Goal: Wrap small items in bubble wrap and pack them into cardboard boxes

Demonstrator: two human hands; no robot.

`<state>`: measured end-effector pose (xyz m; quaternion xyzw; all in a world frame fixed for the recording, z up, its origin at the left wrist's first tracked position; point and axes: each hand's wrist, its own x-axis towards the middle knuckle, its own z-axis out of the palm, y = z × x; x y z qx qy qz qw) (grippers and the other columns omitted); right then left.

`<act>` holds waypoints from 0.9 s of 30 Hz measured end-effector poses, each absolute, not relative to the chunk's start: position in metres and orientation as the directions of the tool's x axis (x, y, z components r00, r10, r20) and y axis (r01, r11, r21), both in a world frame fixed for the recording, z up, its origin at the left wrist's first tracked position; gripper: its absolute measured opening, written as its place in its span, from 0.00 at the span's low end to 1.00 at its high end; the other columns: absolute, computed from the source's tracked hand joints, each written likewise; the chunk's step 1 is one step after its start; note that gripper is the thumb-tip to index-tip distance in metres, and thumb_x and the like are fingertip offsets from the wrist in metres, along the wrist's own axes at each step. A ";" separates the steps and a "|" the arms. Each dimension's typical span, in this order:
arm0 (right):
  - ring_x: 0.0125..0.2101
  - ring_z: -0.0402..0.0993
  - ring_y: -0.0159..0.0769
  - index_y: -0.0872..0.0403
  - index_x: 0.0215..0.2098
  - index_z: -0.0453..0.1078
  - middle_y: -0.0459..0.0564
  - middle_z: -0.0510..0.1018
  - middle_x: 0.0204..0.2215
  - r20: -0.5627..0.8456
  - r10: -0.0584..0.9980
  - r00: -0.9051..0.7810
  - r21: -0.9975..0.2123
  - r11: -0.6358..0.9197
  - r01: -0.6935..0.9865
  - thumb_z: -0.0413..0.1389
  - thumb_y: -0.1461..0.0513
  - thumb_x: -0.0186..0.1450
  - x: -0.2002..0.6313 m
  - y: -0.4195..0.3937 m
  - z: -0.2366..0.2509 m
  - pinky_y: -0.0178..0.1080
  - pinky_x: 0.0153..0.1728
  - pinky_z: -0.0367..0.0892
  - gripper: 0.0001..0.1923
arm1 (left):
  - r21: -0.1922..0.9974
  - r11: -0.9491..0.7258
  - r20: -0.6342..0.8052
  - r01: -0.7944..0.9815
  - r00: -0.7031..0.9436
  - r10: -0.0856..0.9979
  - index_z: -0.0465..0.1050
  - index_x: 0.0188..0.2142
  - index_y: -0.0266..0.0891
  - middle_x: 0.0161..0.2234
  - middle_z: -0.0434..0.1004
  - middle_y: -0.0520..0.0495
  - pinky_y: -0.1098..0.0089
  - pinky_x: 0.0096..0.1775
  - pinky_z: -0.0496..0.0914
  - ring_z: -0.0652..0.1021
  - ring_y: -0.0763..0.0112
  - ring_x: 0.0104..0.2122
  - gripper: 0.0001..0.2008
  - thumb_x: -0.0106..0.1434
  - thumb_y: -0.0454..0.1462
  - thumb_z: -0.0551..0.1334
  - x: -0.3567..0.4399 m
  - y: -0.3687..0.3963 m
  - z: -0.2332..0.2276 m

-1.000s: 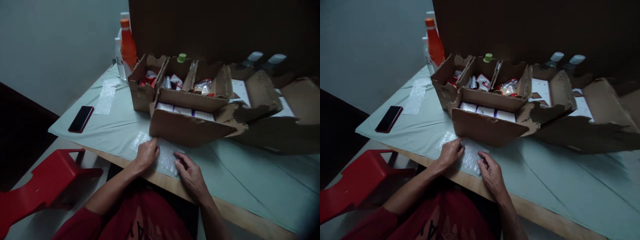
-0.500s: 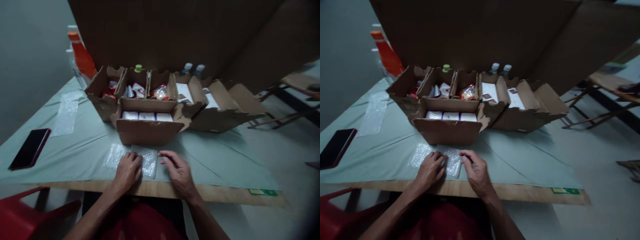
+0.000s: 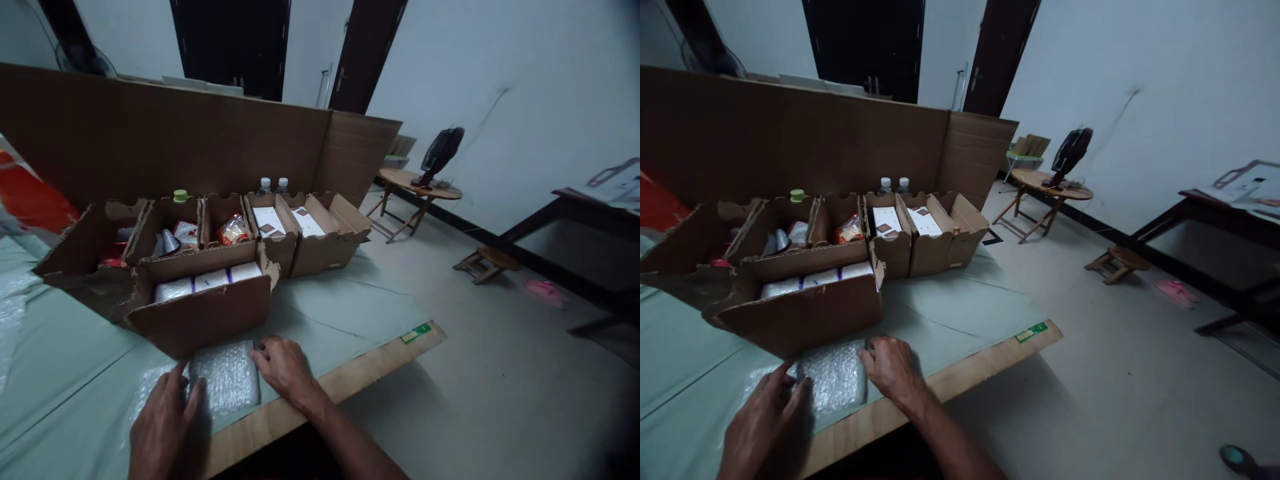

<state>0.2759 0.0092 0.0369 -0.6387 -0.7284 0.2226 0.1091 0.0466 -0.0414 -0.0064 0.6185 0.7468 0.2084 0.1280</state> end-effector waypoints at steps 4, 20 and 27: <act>0.39 0.82 0.44 0.53 0.36 0.79 0.54 0.86 0.36 -0.139 0.979 -0.152 -0.436 0.077 0.897 0.57 0.55 0.68 0.261 0.014 0.034 0.37 0.34 0.62 0.12 | 0.507 0.161 0.041 0.847 -0.211 0.977 0.71 0.53 0.43 0.39 0.81 0.45 0.63 0.35 0.71 0.80 0.58 0.37 0.19 0.67 0.43 0.51 0.049 -0.037 -0.007; 0.38 0.81 0.43 0.52 0.50 0.75 0.52 0.85 0.36 -0.154 0.969 -0.191 -0.522 0.084 0.849 0.55 0.59 0.69 0.254 0.032 0.018 0.37 0.34 0.61 0.14 | 0.438 0.202 -0.015 0.876 -0.217 0.976 0.70 0.58 0.36 0.34 0.79 0.45 0.65 0.42 0.70 0.78 0.62 0.36 0.24 0.62 0.33 0.57 0.052 -0.042 0.005; 0.37 0.80 0.43 0.52 0.51 0.74 0.52 0.84 0.36 -0.169 0.965 -0.202 -0.483 0.098 0.870 0.56 0.57 0.68 0.247 0.033 0.020 0.37 0.34 0.61 0.15 | 0.355 0.168 -0.030 0.920 -0.169 0.985 0.72 0.55 0.40 0.37 0.80 0.44 0.64 0.45 0.70 0.77 0.60 0.41 0.22 0.61 0.31 0.58 0.052 -0.040 0.007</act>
